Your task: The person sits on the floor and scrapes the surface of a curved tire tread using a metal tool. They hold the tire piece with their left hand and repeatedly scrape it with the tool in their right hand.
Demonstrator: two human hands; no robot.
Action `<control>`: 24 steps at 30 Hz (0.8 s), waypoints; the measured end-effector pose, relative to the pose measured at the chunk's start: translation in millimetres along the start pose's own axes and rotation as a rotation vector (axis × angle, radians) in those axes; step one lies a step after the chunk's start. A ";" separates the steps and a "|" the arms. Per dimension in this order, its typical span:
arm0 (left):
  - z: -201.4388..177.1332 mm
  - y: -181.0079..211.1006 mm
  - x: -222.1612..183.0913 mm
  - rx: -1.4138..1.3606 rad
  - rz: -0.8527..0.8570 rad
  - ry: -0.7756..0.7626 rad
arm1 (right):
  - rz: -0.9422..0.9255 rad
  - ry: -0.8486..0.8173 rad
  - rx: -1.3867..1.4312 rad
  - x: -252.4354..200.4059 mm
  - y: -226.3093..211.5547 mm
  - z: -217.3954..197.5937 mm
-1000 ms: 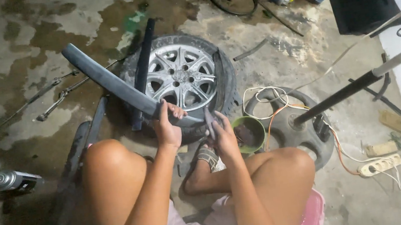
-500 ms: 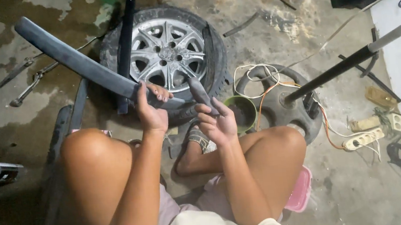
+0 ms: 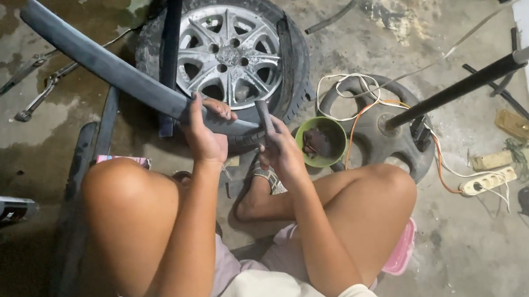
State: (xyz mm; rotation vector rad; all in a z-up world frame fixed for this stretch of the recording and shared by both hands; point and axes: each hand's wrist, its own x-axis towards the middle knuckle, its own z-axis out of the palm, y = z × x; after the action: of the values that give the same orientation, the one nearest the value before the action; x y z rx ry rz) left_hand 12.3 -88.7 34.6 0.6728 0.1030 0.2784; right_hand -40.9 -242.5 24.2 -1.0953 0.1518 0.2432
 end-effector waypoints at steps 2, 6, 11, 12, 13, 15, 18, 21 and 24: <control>0.1 3.6 -0.3 0.015 0.019 0.033 | -0.018 0.013 -0.039 0.4 3.3 2.6; -4.3 5.7 0.7 0.042 0.063 0.133 | -0.049 0.051 -0.130 8.2 15.4 -4.2; -7.4 -1.8 3.2 0.062 0.127 0.213 | -0.105 0.088 -0.295 -9.7 2.6 15.9; -8.9 -4.1 2.8 0.077 0.153 0.277 | -0.139 0.094 -0.363 -11.6 4.0 19.5; -12.1 -4.7 2.6 0.082 0.152 0.279 | -0.135 0.095 -0.360 -13.4 5.1 22.6; -17.9 -7.2 0.3 0.113 0.193 0.324 | -0.077 0.042 -0.396 -18.8 6.9 27.4; -50.6 -27.5 12.2 0.145 0.201 0.329 | -0.021 0.066 -0.364 -13.8 22.0 26.5; -66.8 -23.1 12.7 0.227 0.217 0.293 | 0.017 0.042 -0.416 -17.0 13.8 35.5; -60.0 -17.3 3.6 0.252 0.337 0.245 | -0.003 0.097 -0.415 -15.8 16.3 46.4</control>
State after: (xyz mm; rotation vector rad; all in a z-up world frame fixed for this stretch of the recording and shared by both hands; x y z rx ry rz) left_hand 8.5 -64.6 -22.9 0.9055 0.2628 0.6809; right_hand -60.4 -195.8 35.0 -1.5210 0.1913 0.2238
